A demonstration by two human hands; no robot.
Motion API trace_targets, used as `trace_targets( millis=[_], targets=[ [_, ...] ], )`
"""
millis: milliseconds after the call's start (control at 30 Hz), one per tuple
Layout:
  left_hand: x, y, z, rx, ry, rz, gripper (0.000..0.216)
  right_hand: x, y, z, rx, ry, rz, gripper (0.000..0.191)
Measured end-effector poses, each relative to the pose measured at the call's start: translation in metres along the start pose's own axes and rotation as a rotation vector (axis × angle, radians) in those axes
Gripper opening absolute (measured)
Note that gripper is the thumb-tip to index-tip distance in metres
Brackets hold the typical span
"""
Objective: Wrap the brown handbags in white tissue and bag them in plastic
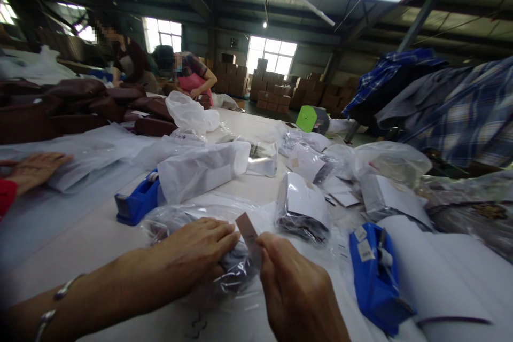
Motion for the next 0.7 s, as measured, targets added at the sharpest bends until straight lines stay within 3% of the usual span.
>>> trace_targets(
  millis=[167, 233, 333, 500, 700],
  targets=[
    [0.006, -0.007, 0.005, -0.029, 0.039, 0.053, 0.015, -0.010, 0.010, 0.029, -0.159, 0.255, -0.169, 0.022],
    [0.007, -0.009, 0.004, -0.019, 0.045, 0.060, 0.014, -0.009, 0.013, 0.034, -0.190, 0.279, -0.237, 0.024],
    [0.005, -0.017, 0.001, 0.054, 0.014, 0.057, 0.019, -0.009, 0.011, 0.033, -0.178, 0.184, -0.280, 0.027],
    [0.001, -0.034, -0.007, 0.177, -0.020, 0.062, 0.021, -0.006, 0.004, 0.028, -0.102, 0.022, -0.191, 0.043],
    [-0.007, -0.032, -0.019, 0.111, -0.060, 0.120, 0.014, -0.003, 0.008, 0.029, 0.003, -0.004, -0.160, 0.042]
  ],
)
Point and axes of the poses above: each hand's wrist, its own x-axis away from the middle knuckle, its own y-axis out of the palm, z = x × y, the point moved 7 cm from there along -x, towards the middle knuckle, and after that the axes turned 7 degrees about x, right-handed, at the moved point
